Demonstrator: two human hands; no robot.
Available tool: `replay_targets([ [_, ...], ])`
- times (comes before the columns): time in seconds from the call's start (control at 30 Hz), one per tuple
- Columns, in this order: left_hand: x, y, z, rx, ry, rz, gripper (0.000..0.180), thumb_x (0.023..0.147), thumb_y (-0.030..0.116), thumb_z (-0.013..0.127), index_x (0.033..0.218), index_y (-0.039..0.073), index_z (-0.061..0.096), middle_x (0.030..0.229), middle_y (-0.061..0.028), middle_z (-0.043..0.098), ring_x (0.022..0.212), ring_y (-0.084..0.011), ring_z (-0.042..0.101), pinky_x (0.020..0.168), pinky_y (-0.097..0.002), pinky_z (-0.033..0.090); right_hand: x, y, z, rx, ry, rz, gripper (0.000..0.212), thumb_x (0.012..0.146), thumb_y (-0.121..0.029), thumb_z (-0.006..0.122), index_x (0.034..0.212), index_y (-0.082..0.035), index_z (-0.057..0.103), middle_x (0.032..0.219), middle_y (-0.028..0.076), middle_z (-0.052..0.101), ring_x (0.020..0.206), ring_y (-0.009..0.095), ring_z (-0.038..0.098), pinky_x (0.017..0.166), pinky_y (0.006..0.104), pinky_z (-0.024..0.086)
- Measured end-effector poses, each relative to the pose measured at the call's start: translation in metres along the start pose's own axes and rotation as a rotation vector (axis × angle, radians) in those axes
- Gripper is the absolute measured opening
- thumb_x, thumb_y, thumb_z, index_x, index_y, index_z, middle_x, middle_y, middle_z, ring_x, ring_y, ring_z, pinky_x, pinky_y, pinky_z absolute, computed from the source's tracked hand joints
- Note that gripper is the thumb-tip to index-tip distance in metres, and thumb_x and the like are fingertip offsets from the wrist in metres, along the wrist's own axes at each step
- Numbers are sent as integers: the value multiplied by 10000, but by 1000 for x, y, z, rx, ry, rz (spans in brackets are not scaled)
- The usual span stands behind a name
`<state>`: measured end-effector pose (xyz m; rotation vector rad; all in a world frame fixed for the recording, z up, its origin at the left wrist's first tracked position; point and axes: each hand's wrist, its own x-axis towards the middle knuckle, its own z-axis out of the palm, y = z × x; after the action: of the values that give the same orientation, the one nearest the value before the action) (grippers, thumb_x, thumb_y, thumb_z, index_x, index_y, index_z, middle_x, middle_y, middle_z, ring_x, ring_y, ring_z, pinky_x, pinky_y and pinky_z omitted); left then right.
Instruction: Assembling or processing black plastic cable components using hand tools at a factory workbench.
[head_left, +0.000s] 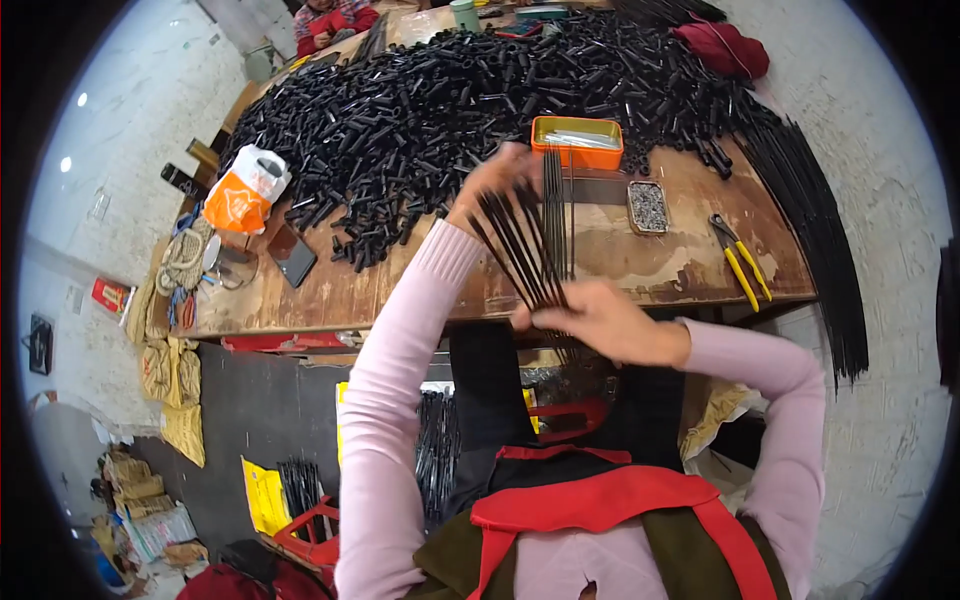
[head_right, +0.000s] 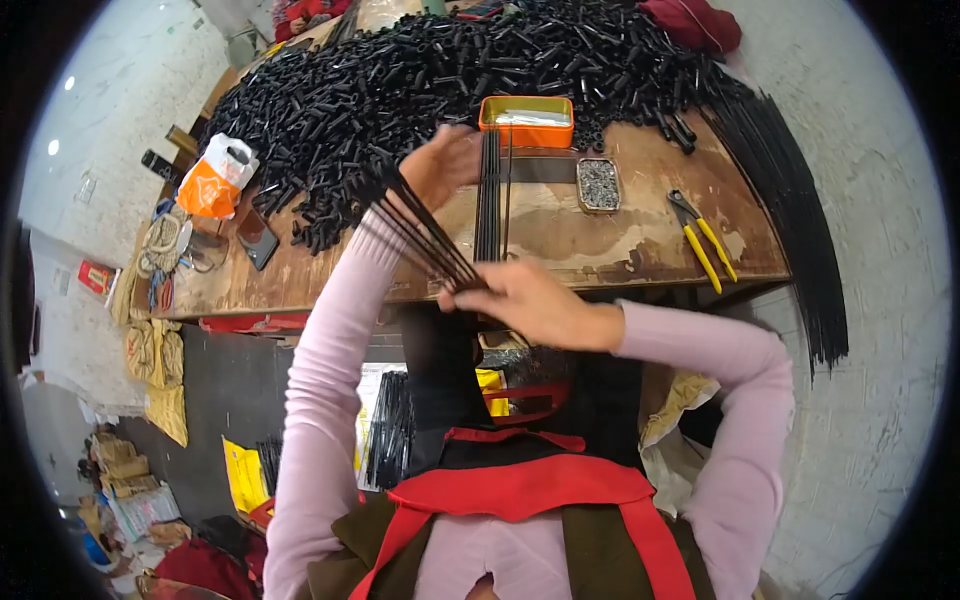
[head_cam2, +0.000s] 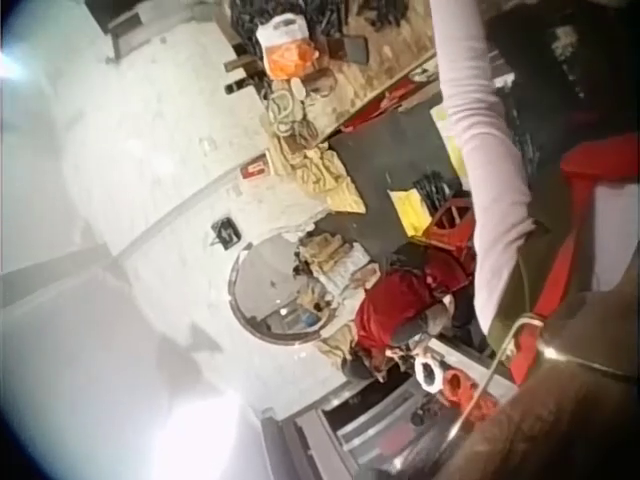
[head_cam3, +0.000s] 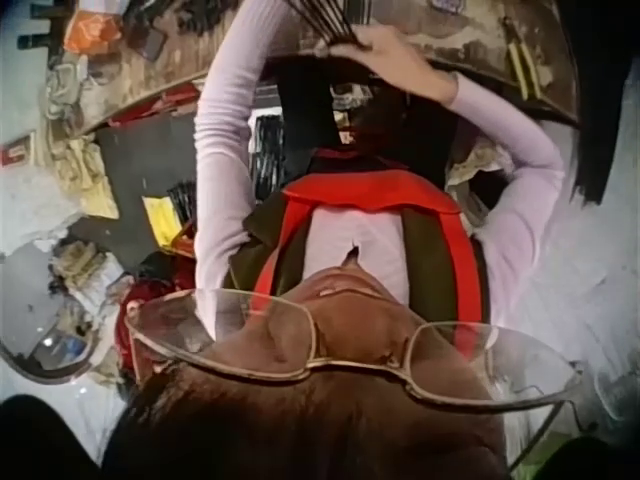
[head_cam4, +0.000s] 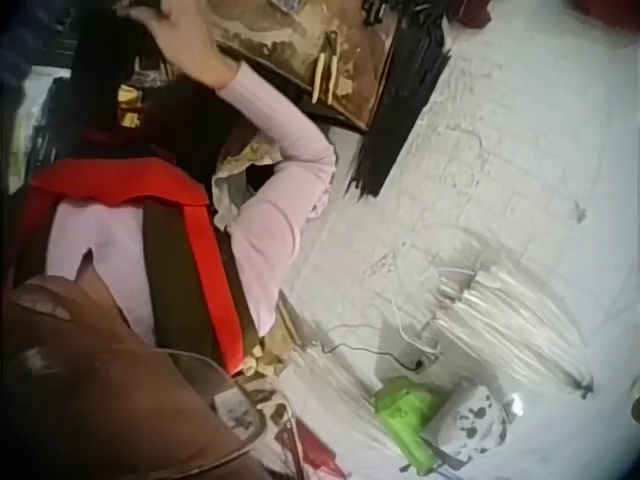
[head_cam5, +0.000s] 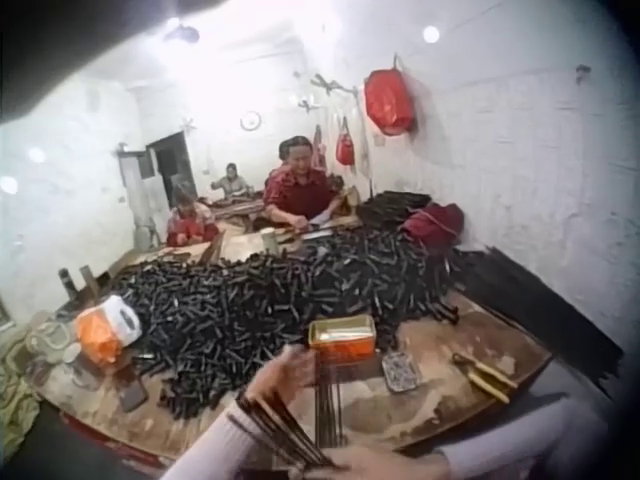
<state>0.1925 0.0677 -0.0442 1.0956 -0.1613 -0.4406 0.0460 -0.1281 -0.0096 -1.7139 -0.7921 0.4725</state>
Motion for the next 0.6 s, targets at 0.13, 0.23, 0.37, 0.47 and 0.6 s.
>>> replay_targets([
  [0.13,-50,-18,21,-212,210,-1,380,940,212,621,1231,-25,561,1050,-52,647,908,-121,616,784,-242,505,5,50,-9,-46,159,12,241,955,-164,602,1138,-20,665,969,99,731,833,117,656,752,281,503],
  [0.23,-130,-10,46,317,70,-163,271,872,-20,666,1141,-53,648,1064,-135,703,868,-166,678,770,-295,560,1,66,-4,-106,157,-9,244,948,-153,599,1170,-66,649,892,172,683,782,258,670,690,342,494],
  [0.37,-151,27,120,422,215,102,258,881,-59,629,1139,-71,640,1071,-159,696,881,-200,690,795,-290,568,-3,59,-2,-111,171,-102,274,939,-151,608,1198,-63,627,875,184,672,767,323,663,689,385,501],
  [0.47,-152,38,137,375,189,262,250,891,-82,600,1138,-85,633,1082,-185,689,928,-227,691,848,-293,566,-7,64,-3,-145,152,-134,260,927,-151,627,1149,-16,634,987,194,668,867,350,659,757,406,508],
  [0.6,-155,22,127,396,189,211,237,900,-88,580,1131,-87,634,1077,-212,678,984,-256,680,906,-348,568,-10,60,-15,-193,104,-214,311,898,-162,656,1154,8,610,1122,191,640,1027,355,620,885,410,491],
])
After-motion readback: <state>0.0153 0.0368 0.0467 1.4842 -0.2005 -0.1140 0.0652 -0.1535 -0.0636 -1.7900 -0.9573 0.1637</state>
